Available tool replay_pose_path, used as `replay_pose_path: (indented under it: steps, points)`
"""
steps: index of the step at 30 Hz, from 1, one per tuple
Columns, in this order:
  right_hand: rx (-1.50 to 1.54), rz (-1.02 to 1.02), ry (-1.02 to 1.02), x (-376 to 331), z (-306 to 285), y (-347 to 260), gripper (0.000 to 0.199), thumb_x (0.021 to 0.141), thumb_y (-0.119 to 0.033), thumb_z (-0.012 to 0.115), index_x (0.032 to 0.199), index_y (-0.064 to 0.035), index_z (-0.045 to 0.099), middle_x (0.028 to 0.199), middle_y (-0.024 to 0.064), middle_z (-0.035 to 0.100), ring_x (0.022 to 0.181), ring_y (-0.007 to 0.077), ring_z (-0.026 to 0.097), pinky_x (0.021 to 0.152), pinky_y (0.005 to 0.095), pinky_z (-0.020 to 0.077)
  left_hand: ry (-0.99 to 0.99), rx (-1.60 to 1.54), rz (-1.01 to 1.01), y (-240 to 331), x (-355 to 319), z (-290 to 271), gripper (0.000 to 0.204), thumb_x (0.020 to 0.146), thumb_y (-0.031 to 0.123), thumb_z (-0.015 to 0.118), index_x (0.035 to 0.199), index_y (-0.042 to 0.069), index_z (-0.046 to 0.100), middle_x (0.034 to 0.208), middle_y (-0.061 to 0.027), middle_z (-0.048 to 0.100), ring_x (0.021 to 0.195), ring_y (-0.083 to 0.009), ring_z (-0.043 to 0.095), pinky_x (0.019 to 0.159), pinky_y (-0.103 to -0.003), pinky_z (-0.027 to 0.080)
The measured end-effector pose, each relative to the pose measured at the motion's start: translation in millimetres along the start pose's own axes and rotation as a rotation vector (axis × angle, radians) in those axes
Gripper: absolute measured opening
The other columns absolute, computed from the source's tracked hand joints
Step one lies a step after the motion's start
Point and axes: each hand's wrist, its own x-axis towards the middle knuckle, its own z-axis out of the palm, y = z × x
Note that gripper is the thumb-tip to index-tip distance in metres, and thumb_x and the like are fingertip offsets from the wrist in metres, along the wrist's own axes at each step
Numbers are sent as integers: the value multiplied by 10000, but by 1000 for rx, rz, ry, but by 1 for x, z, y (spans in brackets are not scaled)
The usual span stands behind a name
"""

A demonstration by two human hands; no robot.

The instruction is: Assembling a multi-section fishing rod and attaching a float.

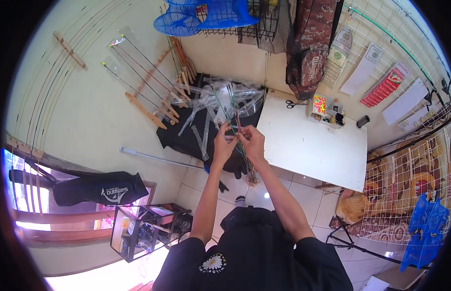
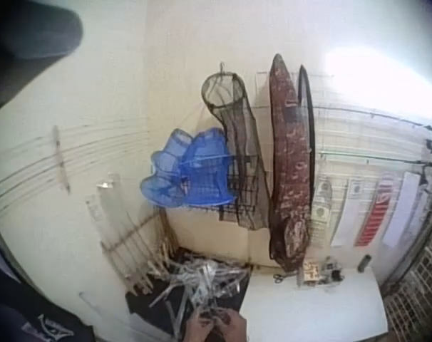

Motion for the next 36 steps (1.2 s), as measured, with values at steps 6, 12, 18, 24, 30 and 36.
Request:
replay_pose_path:
  steps: [6, 12, 18, 24, 30, 36]
  points:
    - [136, 14, 30, -8, -4, -3, 153, 792, -53, 768, 873, 17, 659, 763, 96, 697, 657, 140, 642, 631, 281, 516, 6, -8, -12, -3, -2, 1, 706, 806, 39, 746, 1407, 13, 378, 1211, -165, 592, 832, -156, 686, 661, -255, 515]
    - [77, -1, 3, -9, -13, -4, 129, 804, -46, 749, 861, 12, 649, 761, 102, 682, 663, 173, 659, 638, 298, 524, 23, -1, -13, 5, 0, 5, 669, 795, 20, 740, 1376, 13, 410, 1229, -200, 586, 848, -217, 702, 687, -303, 556]
    - [157, 40, -49, -12, -14, -2, 140, 804, -32, 744, 879, 7, 633, 755, 90, 678, 664, 148, 651, 630, 281, 523, 19, -19, 19, 4, -4, 6, 624, 803, 17, 735, 1356, 40, 447, 1218, -201, 594, 868, -232, 704, 706, -307, 559]
    - [145, 39, -7, -6, -10, -1, 140, 804, -25, 744, 874, 16, 631, 755, 86, 677, 663, 131, 638, 616, 272, 514, -16, -42, -3, 3, -6, 8, 573, 811, -22, 703, 1334, 36, 477, 1178, -170, 618, 867, -191, 700, 696, -284, 552]
    - [126, 29, -34, -5, -12, 0, 110, 827, -22, 717, 901, 19, 646, 760, 74, 680, 657, 112, 622, 616, 265, 509, -22, -66, -51, 8, -6, 11, 479, 832, -9, 683, 1277, 35, 511, 1105, -91, 653, 875, -145, 694, 710, -247, 542]
    - [117, 18, -52, -6, -14, 0, 107, 831, -23, 706, 921, 14, 662, 773, 79, 685, 671, 119, 632, 624, 268, 511, -31, -69, -42, 7, -5, 10, 440, 839, -16, 687, 1240, 22, 509, 1104, -112, 657, 917, -172, 698, 741, -254, 545]
